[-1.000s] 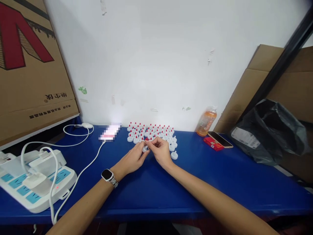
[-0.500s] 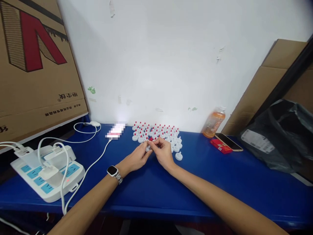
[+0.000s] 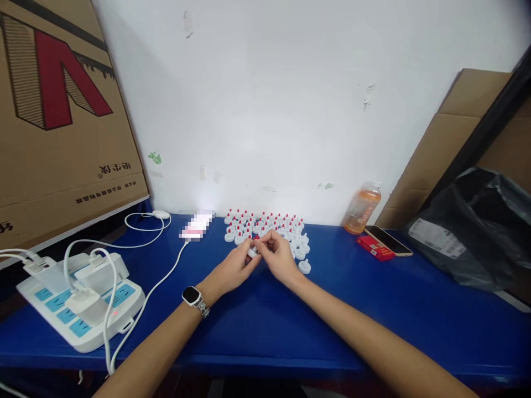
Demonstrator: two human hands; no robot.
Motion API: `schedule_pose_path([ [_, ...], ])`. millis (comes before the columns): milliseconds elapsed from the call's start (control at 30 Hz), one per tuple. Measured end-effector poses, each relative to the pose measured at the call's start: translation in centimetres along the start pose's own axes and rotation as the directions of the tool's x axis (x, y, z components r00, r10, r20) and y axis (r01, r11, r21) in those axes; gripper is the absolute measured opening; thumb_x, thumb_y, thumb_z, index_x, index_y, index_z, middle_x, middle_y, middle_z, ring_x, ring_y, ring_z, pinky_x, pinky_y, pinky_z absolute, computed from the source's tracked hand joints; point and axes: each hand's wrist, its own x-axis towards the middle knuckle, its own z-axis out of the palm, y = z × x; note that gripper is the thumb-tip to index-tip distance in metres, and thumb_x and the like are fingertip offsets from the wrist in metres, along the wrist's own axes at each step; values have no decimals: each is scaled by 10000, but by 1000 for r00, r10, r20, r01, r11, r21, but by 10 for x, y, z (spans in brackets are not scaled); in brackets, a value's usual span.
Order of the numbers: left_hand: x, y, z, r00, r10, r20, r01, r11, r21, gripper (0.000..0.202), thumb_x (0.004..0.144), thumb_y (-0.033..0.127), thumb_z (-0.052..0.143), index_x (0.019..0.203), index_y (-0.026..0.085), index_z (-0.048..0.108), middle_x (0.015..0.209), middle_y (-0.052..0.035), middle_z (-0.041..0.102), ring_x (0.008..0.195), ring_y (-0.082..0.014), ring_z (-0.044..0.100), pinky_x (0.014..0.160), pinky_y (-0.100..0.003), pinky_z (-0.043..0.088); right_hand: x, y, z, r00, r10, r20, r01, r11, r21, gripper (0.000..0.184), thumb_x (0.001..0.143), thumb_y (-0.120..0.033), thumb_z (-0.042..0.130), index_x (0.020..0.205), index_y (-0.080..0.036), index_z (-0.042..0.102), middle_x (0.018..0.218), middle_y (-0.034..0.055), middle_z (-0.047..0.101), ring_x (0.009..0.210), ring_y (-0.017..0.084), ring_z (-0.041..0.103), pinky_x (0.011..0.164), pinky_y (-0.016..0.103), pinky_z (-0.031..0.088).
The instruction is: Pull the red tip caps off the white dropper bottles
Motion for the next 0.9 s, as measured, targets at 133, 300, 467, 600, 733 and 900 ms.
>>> schedule_pose_path([
  [133,2,-9,-23,999,-28,-42,28,1000,12,532,835,542,633,1220,204,487,618,85,450,554,-117,435,559,-236,336,23,-3,-15,996,33,80,-30,999,-39,248,799,-407,677,763,-207,534,626,-16,611,578,138,570,569,262,437],
  [300,2,-32,-51,974,-82,-211,99,993,68,309,927,475,477,947,187,590,593,55,432,557,-126,435,554,-248,325,54,-8,-8,952,31,305,73,943,-325,104,788,-242,649,747,-196,565,627,-21,637,565,126,585,563,241,432],
  [467,2,-43,-56,955,-93,-283,129,986,110,254,928,410,455,894,193,584,598,43,464,547,-132,448,538,-252,310,75,1,24,818,56,572,286,824,-489,121,732,-72,619,713,-186,583,651,-27,642,593,114,579,570,216,392],
  [600,1,-46,-55,970,-100,-223,133,981,141,222,917,383,471,895,196,588,609,39,487,551,-134,462,539,-255,305,81,3,30,811,39,583,385,715,-583,141,719,-80,651,812,-185,630,657,-31,633,600,118,566,585,223,366],
  [733,1,-46,-52,977,-100,-187,132,976,171,206,898,399,525,940,206,583,635,33,523,592,-151,494,559,-263,332,85,-5,13,871,-14,491,377,659,-651,201,774,-249,676,967,-193,666,650,-28,628,594,134,557,585,240,362],
  [900,2,-38,-41,981,-69,-182,116,959,260,230,881,420,581,996,221,588,781,-14,612,780,-207,560,620,-292,383,91,-2,-3,859,116,498,301,673,-676,111,724,-150,677,830,-177,695,666,-7,673,588,138,579,581,245,389],
])
